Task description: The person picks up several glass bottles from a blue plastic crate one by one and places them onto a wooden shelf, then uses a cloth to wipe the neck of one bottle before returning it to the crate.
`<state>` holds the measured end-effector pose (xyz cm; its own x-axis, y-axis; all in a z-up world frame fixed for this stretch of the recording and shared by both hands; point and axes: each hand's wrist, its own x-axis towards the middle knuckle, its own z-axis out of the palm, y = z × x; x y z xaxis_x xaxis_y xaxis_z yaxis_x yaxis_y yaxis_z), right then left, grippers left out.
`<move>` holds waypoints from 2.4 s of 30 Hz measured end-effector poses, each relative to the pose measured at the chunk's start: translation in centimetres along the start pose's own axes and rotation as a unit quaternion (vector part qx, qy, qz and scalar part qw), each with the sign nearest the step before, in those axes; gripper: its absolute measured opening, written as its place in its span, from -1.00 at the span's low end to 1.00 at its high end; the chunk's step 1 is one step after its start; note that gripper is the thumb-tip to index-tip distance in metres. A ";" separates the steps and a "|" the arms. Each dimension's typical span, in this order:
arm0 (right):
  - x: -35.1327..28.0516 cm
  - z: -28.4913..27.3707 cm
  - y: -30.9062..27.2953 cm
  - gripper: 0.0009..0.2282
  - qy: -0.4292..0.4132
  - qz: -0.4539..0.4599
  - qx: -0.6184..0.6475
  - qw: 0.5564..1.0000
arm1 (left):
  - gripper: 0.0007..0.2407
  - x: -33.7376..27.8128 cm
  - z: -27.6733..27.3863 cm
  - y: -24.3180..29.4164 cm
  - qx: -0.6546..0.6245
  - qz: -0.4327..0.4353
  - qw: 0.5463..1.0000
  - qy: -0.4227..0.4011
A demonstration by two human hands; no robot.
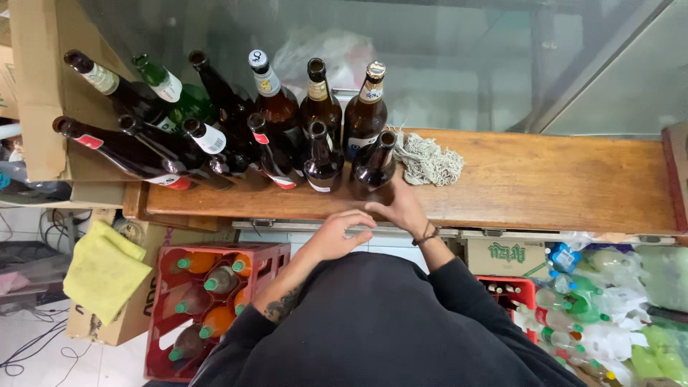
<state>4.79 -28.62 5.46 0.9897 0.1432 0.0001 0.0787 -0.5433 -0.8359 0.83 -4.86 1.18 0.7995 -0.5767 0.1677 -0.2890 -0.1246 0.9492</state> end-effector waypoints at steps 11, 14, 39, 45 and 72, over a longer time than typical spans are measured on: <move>0.6 -5.5 12.2 -0.44 0.091 0.050 -0.363 0.926 | -0.81 6.5 -4.7 13.0 0.036 0.172 0.967 0.186; 0.3 -4.9 15.8 -0.50 0.023 0.130 -0.327 0.936 | -0.80 8.6 -4.9 16.2 0.046 0.201 0.950 0.233; -3.1 -12.3 15.5 -0.71 0.282 0.112 0.412 0.859 | -0.70 18.6 3.2 15.4 -0.034 0.075 0.950 0.301; -3.0 -17.0 3.8 -0.79 0.258 -0.072 0.279 0.922 | -0.62 19.3 6.8 13.2 -0.117 0.160 0.926 0.322; -2.6 -8.2 13.8 -0.78 0.213 -0.046 0.032 0.976 | -0.65 17.2 7.7 8.2 -0.254 0.173 0.833 0.461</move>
<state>4.23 -43.23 -1.58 0.9400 -0.1749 0.2929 0.1748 -0.4904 -0.8538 8.11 -22.04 9.80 0.8471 0.3858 0.3655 -0.5128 0.4130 0.7526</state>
